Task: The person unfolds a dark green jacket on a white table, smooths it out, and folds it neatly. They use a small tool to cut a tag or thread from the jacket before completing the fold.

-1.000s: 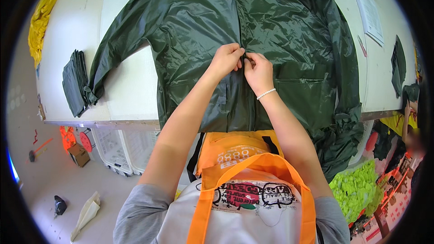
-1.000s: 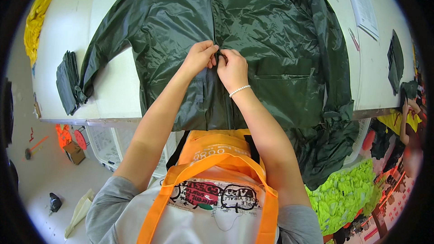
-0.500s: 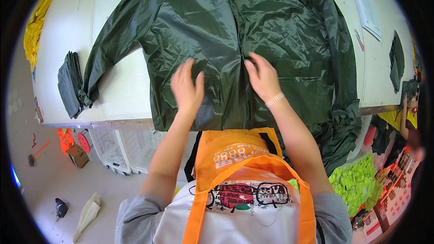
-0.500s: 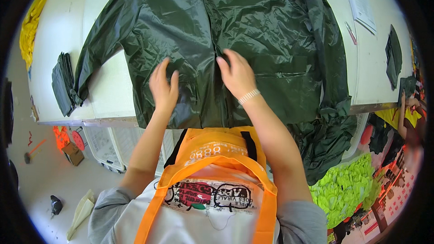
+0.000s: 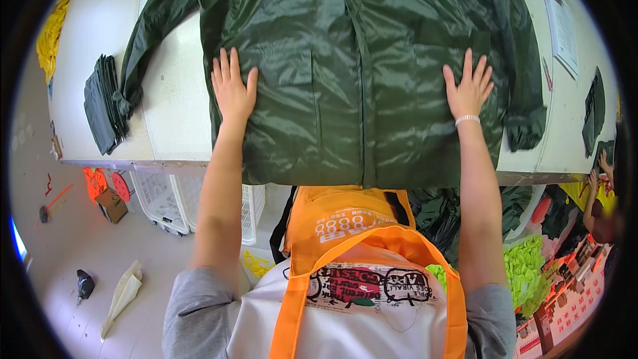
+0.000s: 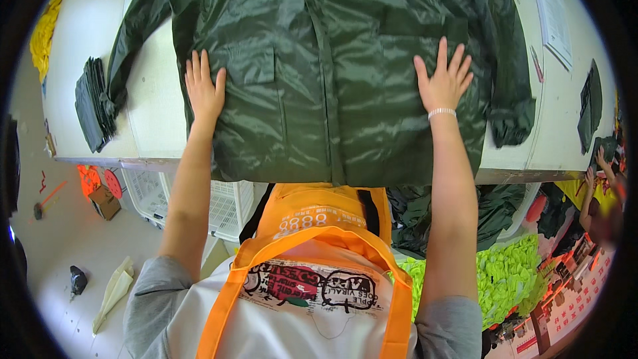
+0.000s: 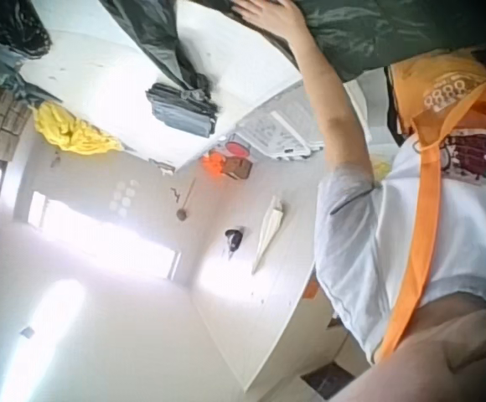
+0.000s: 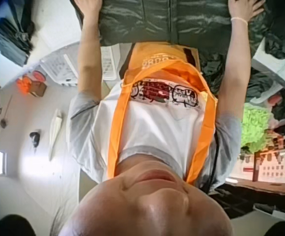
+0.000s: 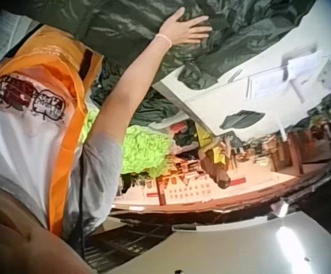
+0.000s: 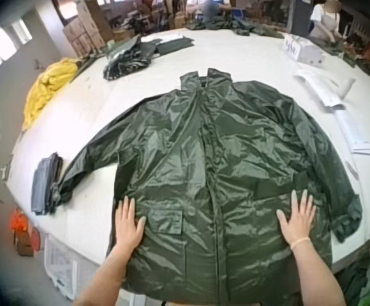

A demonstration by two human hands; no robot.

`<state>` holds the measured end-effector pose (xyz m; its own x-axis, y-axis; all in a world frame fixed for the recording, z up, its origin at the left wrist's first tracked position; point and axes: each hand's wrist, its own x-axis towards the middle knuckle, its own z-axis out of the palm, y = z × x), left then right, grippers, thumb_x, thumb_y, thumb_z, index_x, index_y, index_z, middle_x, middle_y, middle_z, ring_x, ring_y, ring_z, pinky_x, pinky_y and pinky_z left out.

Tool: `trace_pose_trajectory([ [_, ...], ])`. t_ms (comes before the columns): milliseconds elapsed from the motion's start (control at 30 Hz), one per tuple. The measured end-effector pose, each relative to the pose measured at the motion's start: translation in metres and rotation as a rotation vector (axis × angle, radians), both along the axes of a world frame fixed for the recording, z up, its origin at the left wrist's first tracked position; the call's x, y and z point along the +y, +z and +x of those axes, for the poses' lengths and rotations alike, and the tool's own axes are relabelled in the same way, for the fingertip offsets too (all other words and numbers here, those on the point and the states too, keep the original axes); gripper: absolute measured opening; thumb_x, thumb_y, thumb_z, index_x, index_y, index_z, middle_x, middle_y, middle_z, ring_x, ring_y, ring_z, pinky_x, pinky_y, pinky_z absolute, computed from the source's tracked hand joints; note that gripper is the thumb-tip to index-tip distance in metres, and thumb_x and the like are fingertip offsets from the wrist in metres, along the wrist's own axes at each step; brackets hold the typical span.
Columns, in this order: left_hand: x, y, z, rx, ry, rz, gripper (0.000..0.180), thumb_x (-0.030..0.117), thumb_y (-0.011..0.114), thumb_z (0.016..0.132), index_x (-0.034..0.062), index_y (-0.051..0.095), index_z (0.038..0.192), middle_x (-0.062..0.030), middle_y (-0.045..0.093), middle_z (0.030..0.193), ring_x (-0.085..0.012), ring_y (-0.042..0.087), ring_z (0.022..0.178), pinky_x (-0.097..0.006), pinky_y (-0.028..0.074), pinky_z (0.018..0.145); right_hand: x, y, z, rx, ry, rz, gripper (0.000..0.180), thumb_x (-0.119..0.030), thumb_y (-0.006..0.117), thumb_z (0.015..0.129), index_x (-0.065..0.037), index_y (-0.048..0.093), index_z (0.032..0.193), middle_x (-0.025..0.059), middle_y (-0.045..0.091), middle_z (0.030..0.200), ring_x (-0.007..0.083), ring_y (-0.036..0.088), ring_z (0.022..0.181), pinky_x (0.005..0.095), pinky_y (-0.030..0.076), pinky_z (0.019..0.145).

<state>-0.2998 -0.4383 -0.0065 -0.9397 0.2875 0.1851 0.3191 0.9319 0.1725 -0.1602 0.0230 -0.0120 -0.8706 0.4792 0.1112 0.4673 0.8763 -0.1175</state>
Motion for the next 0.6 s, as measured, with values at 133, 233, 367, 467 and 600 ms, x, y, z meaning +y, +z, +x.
trace_pose_trajectory([
  [133,0.032,0.016,-0.020,0.122,0.054,-0.140,0.062,0.037,0.058,0.087,0.0071,0.040,0.138,-0.0202,0.034,0.145,-0.0392,0.031,0.133,-0.050,0.024,0.108,-0.012,0.010,-0.037,0.051,0.065,0.101,0.070,-0.053,0.057,0.084,-0.014,0.037,0.139,0.0196,0.031,0.144,0.0423,0.027,0.132,0.0565,0.022,0.106],
  [233,0.100,0.058,0.021,-0.124,-0.056,0.214,0.033,0.034,0.068,0.079,0.0048,0.061,0.093,-0.0173,0.064,0.094,-0.0339,0.061,0.087,-0.042,0.048,0.074,-0.103,0.069,-0.036,0.189,0.403,-0.400,0.052,-0.033,0.074,0.073,-0.004,0.052,0.111,0.0165,0.053,0.113,0.0363,0.050,0.105,0.0470,0.041,0.091],
  [367,0.158,0.048,0.055,-0.583,-0.042,0.036,0.043,0.045,0.065,0.079,0.0024,0.067,0.072,-0.0167,0.065,0.070,-0.0339,0.065,0.070,-0.042,0.052,0.061,-0.184,0.071,-0.015,-0.052,0.390,-0.524,0.042,-0.019,0.078,0.068,-0.006,0.054,0.099,0.0133,0.054,0.101,0.0324,0.053,0.095,0.0370,0.046,0.082],
  [467,0.163,0.044,0.050,-0.609,-0.046,0.030,0.042,0.042,0.066,0.079,0.0013,0.066,0.069,-0.0156,0.065,0.068,-0.0311,0.066,0.070,-0.040,0.052,0.062,-0.177,0.049,-0.007,0.039,0.220,-0.708,0.028,-0.009,0.071,0.072,-0.003,0.056,0.095,0.0139,0.059,0.094,0.0316,0.059,0.089,0.0394,0.049,0.077],
  [600,0.160,0.037,0.046,-0.767,-0.087,0.139,0.038,0.036,0.065,0.082,0.0022,0.064,0.065,-0.0121,0.065,0.063,-0.0227,0.066,0.062,-0.035,0.051,0.057,-0.171,0.041,-0.003,0.114,0.037,-0.887,0.016,-0.002,0.065,0.079,0.002,0.066,0.094,0.0132,0.069,0.080,0.0171,0.066,0.068,0.0273,0.052,0.065],
])
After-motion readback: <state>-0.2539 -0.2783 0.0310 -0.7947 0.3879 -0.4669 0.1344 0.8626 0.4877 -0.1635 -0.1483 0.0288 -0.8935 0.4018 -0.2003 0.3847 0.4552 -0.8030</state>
